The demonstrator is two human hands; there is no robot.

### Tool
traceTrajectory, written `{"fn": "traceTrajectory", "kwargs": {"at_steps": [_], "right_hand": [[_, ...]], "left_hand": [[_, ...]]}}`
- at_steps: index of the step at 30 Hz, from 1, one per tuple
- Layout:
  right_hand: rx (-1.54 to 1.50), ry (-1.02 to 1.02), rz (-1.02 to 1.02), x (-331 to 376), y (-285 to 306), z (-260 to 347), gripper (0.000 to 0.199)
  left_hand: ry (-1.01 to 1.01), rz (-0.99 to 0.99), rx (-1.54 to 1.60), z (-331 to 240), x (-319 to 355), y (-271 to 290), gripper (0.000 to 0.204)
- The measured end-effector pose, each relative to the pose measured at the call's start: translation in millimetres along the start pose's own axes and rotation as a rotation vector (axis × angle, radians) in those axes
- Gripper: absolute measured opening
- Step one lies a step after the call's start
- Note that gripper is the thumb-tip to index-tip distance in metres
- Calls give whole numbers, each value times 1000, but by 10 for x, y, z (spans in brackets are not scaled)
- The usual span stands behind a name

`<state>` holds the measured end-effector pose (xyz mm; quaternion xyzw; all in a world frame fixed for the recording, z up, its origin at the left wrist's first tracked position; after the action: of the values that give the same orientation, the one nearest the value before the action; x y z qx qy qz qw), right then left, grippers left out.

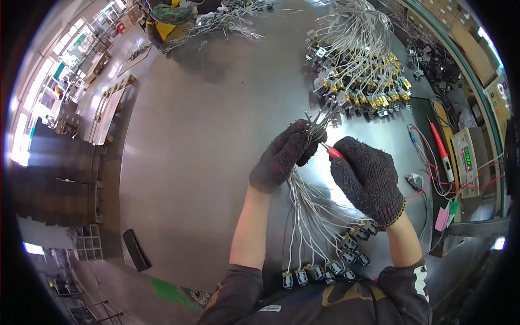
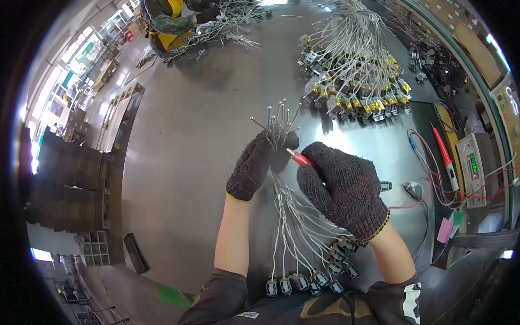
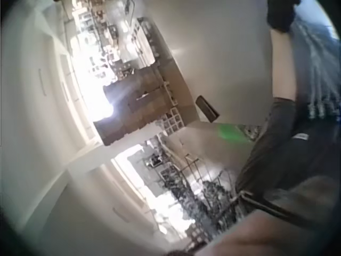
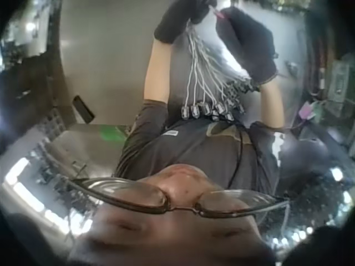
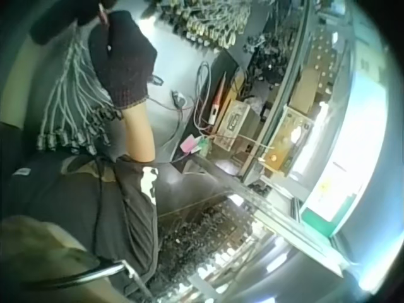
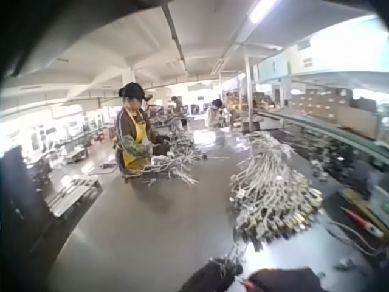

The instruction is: Manually organizing and testing sensors on electronic wire harnesses at an assembly workbench.

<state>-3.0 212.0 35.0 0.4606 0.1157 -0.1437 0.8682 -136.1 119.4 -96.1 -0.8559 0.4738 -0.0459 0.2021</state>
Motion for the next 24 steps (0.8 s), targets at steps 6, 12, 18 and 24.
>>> {"fn": "traceTrajectory", "kwargs": {"at_steps": [6,12,18,24], "right_hand": [[-34,25,-52,27,-32,51,22],[145,26,-112,-34,-27,134,21],[185,52,-153,-39,-96,107,19],[196,88,-176,-80,-107,150,19]], "left_hand": [[-40,82,218,130,-17,25,32],[-37,68,295,50,-107,10,20],[-59,-145,171,-65,-59,-86,15],[-83,-133,223,-69,-77,-29,17]]}}
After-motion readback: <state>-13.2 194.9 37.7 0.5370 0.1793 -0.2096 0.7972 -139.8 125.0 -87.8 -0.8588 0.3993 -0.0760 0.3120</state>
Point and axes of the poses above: each hand's wrist, its own x-axis away from the middle knuckle, its own y-axis out of the back of the hand, z = x × y, the point moved 8 cm from there along -x, towards the middle knuckle, and after that the axes turned 6 degrees about y, right-handed, at the moved point
